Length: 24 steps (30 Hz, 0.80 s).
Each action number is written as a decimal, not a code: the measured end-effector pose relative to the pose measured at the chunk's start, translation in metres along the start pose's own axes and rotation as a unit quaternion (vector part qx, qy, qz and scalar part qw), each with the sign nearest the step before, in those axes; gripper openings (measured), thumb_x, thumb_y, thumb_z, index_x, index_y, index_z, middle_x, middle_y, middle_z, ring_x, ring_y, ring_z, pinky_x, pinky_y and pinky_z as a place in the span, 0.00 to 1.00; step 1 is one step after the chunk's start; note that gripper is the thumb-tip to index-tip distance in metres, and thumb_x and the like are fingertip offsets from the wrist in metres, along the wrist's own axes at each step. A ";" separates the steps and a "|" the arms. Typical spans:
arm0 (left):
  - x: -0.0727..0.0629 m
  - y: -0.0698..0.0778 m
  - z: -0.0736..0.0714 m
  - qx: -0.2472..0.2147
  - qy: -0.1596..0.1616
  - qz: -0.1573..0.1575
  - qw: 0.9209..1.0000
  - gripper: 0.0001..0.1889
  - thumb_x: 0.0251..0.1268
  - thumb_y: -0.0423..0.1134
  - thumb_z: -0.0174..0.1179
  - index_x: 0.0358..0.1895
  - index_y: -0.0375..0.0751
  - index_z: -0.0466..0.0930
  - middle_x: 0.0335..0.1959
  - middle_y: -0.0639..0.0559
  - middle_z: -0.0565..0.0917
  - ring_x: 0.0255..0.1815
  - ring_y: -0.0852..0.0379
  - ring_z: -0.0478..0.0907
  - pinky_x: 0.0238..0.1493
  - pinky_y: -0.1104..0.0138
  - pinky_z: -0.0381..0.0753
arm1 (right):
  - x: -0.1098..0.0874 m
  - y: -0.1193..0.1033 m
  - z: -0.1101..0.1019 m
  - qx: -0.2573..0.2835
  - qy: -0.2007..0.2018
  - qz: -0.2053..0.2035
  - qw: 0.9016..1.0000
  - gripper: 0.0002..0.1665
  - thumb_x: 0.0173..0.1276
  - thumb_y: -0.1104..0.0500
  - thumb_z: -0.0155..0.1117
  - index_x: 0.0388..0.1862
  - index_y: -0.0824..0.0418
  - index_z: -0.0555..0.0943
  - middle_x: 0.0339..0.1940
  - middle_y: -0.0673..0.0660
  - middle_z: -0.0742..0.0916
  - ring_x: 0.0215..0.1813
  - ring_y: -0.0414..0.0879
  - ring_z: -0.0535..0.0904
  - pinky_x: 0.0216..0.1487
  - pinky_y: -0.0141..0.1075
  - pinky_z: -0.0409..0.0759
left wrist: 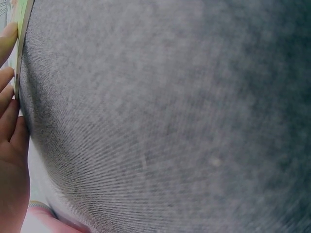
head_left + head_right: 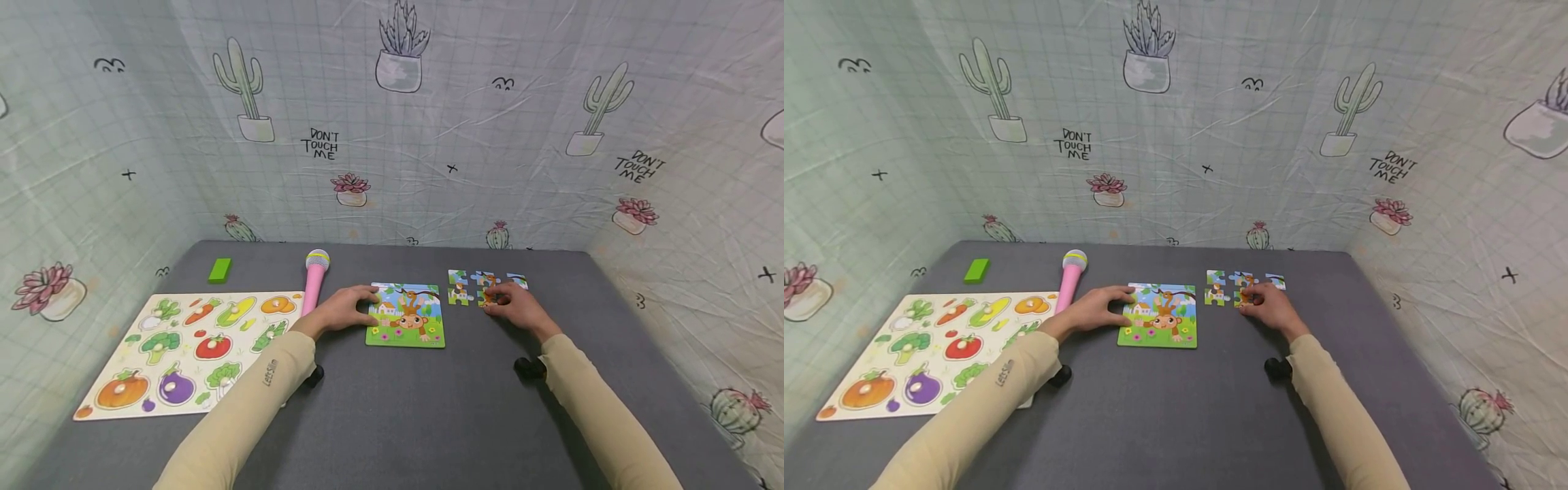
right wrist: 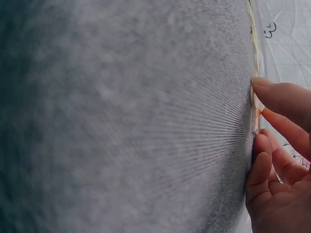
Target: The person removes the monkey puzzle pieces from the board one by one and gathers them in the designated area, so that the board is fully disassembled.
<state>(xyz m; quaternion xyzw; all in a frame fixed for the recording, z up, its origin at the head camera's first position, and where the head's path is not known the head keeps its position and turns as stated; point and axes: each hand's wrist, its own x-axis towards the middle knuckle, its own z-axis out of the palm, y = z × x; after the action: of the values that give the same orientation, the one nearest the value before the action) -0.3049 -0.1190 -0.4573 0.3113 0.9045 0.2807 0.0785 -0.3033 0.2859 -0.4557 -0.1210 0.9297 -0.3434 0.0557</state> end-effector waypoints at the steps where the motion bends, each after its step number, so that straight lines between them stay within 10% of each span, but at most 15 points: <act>1: 0.000 0.000 0.000 0.001 -0.001 -0.001 1.000 0.26 0.60 0.46 0.69 0.60 0.36 0.78 0.71 0.43 0.68 0.73 0.44 0.61 0.72 0.52 0.60 | 0.000 0.000 0.000 0.000 -0.001 0.000 1.000 0.26 0.69 0.59 0.65 0.62 0.69 0.76 0.59 0.68 0.76 0.55 0.63 0.75 0.51 0.53 0.77; 11: -0.001 -0.002 0.003 0.008 0.011 0.008 1.000 0.27 0.61 0.45 0.68 0.59 0.34 0.78 0.70 0.42 0.69 0.73 0.44 0.62 0.71 0.51 0.61 | 0.002 -0.036 -0.001 0.067 -0.017 0.028 0.997 0.29 0.74 0.56 0.59 0.68 0.68 0.70 0.71 0.69 0.68 0.54 0.64 0.77 0.50 0.54 0.77; 24: -0.001 0.004 0.006 -0.001 0.030 -0.019 0.999 0.26 0.61 0.43 0.68 0.59 0.33 0.79 0.70 0.41 0.70 0.72 0.43 0.62 0.71 0.51 0.60 | 0.003 -0.088 0.051 0.110 -0.059 -0.018 0.992 0.25 0.73 0.56 0.60 0.65 0.64 0.74 0.67 0.64 0.73 0.59 0.59 0.75 0.51 0.48 0.78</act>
<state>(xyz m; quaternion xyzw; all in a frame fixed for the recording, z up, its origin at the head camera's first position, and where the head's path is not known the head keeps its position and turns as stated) -0.2996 -0.1142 -0.4601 0.2851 0.9122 0.2888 0.0571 -0.2803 0.1883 -0.4366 -0.1513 0.8788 -0.4370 0.1176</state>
